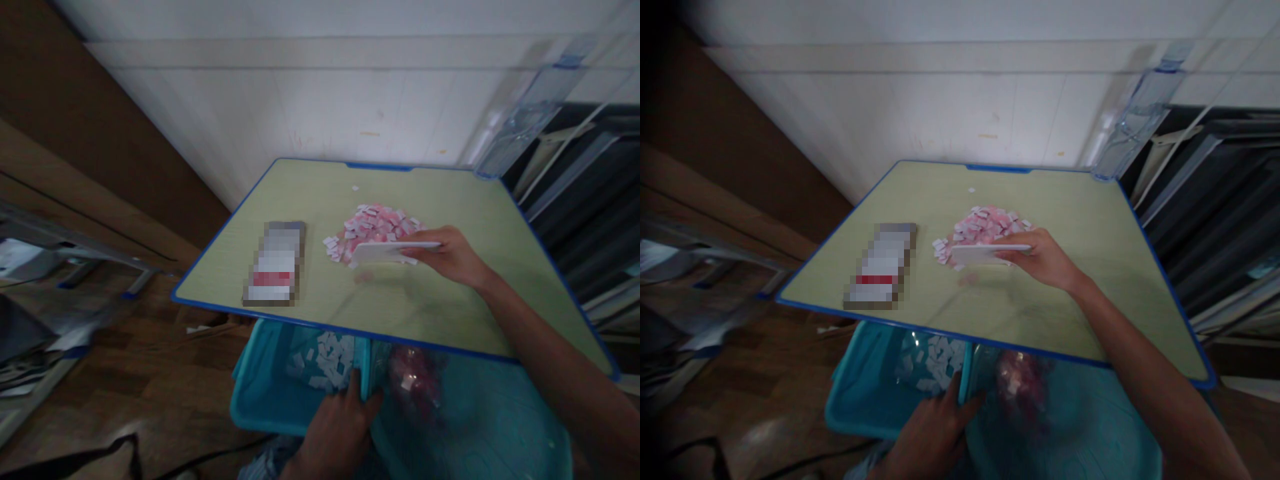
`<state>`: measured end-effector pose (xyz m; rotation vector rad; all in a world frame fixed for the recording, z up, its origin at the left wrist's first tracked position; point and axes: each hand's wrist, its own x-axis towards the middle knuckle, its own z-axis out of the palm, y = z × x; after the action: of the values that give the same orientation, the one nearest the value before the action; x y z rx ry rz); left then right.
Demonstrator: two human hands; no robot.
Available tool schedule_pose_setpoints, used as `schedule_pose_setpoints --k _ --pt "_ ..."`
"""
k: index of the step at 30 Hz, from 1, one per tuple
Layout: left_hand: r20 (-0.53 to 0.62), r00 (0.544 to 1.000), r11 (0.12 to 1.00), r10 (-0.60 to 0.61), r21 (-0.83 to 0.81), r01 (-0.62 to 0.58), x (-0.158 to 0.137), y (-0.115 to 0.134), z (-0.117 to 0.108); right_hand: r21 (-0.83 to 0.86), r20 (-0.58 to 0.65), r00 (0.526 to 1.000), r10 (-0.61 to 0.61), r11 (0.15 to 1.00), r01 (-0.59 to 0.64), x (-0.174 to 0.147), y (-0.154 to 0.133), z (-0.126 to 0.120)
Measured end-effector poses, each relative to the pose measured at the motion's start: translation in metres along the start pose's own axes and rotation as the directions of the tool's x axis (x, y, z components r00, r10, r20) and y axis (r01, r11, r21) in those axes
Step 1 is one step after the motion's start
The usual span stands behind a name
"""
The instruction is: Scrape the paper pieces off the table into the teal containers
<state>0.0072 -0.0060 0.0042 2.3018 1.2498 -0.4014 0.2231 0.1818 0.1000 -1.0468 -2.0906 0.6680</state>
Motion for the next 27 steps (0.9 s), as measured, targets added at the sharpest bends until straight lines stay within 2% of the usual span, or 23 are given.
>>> schedule_pose_setpoints --k 4,9,14,17,21,24,27 --pt "0.021 1.000 1.000 -0.003 -0.001 0.003 0.000 0.000 -0.001 0.022 0.020 0.999 0.034 0.999 -0.034 -0.001 -0.001 -0.004" --pt "0.005 1.000 1.000 -0.004 -0.007 0.004 0.000 0.000 0.000 0.045 0.138 0.987 0.084 0.995 -0.091 -0.007 -0.005 -0.020" --pt "-0.009 1.000 1.000 0.010 0.001 -0.010 0.000 0.000 -0.001 0.065 0.007 0.990 0.143 0.988 -0.143 -0.008 -0.005 -0.017" --pt "0.001 1.000 1.000 0.009 0.005 -0.009 0.000 0.000 -0.001 0.100 -0.038 0.994 0.101 0.990 -0.097 -0.005 -0.005 -0.001" --pt "0.006 1.000 1.000 0.013 0.005 -0.013 0.000 0.000 -0.001 0.060 -0.061 0.998 0.026 0.998 -0.022 -0.004 -0.006 0.015" --pt "-0.004 1.000 1.000 0.005 0.006 -0.005 0.000 0.000 -0.001 0.034 -0.083 0.996 0.025 0.999 -0.022 -0.006 -0.006 0.014" --pt "-0.022 1.000 1.000 0.007 0.004 -0.007 0.000 0.000 0.000 0.014 -0.125 0.987 0.099 0.995 -0.098 -0.009 -0.007 0.006"
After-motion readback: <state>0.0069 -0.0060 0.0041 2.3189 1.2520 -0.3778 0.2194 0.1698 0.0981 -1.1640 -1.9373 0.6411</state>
